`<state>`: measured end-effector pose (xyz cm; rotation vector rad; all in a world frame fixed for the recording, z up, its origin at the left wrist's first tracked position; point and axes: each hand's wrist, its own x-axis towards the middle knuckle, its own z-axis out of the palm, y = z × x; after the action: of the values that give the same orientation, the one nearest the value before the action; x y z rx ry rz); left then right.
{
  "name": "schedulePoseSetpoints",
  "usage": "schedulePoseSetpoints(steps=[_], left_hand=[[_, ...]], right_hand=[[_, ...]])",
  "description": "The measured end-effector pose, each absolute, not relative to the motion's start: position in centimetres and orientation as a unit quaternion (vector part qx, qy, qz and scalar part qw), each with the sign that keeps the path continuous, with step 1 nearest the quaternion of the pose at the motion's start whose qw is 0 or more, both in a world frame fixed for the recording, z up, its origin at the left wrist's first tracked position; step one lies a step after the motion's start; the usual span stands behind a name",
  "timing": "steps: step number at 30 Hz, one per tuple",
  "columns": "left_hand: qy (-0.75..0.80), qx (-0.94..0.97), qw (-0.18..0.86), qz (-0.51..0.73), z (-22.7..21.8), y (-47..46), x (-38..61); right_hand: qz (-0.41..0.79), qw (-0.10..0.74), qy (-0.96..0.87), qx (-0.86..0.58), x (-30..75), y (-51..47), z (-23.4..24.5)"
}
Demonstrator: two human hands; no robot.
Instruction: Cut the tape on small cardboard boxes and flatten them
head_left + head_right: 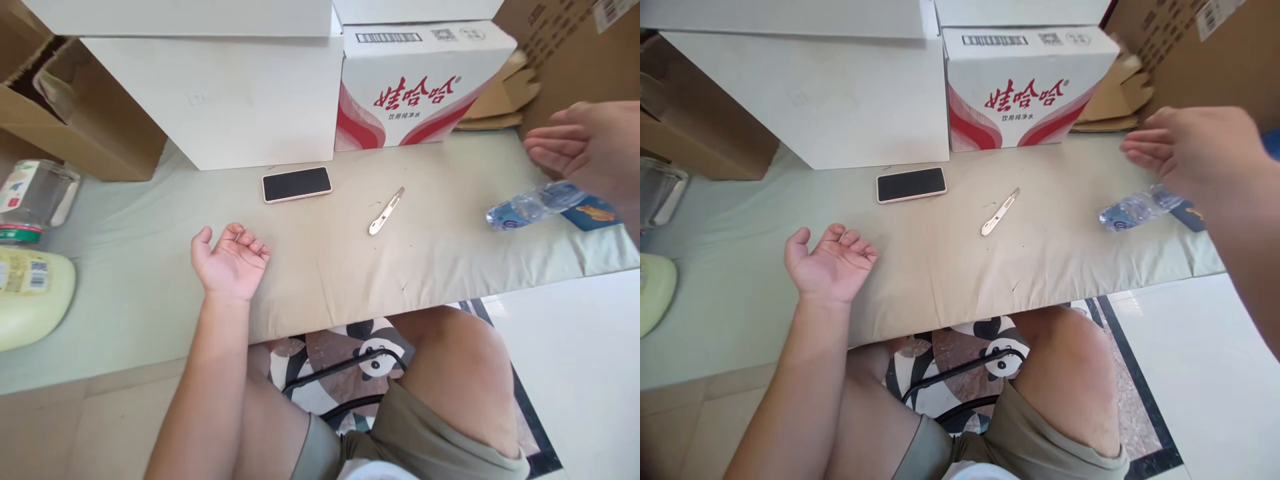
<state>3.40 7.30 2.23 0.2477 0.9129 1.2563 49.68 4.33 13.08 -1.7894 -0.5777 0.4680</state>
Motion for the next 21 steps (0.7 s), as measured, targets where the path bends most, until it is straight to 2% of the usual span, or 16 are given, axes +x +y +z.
schedulePoseSetpoints(steps=[4, 8, 13, 21], left_hand=[[0.411, 0.117, 0.709, 0.561, 2.4, 7.4, 3.4], [0.404, 0.128, 0.709, 0.563, 2.4, 7.0, 3.0], [0.385, 0.113, 0.705, 0.585, 2.7, 6.5, 1.8], [0.347, 0.09, 0.703, 0.614, 3.0, 6.3, -0.4]], right_hand=[[0.238, 0.536, -0.235, -0.775, 42.8, 3.1, 12.6], [0.292, 0.497, -0.252, -0.778, 41.0, 3.1, 11.3], [0.364, 0.442, -0.342, -0.745, 37.2, 4.9, 9.4], [0.429, 0.333, -0.499, -0.675, 23.9, 10.7, 7.5]])
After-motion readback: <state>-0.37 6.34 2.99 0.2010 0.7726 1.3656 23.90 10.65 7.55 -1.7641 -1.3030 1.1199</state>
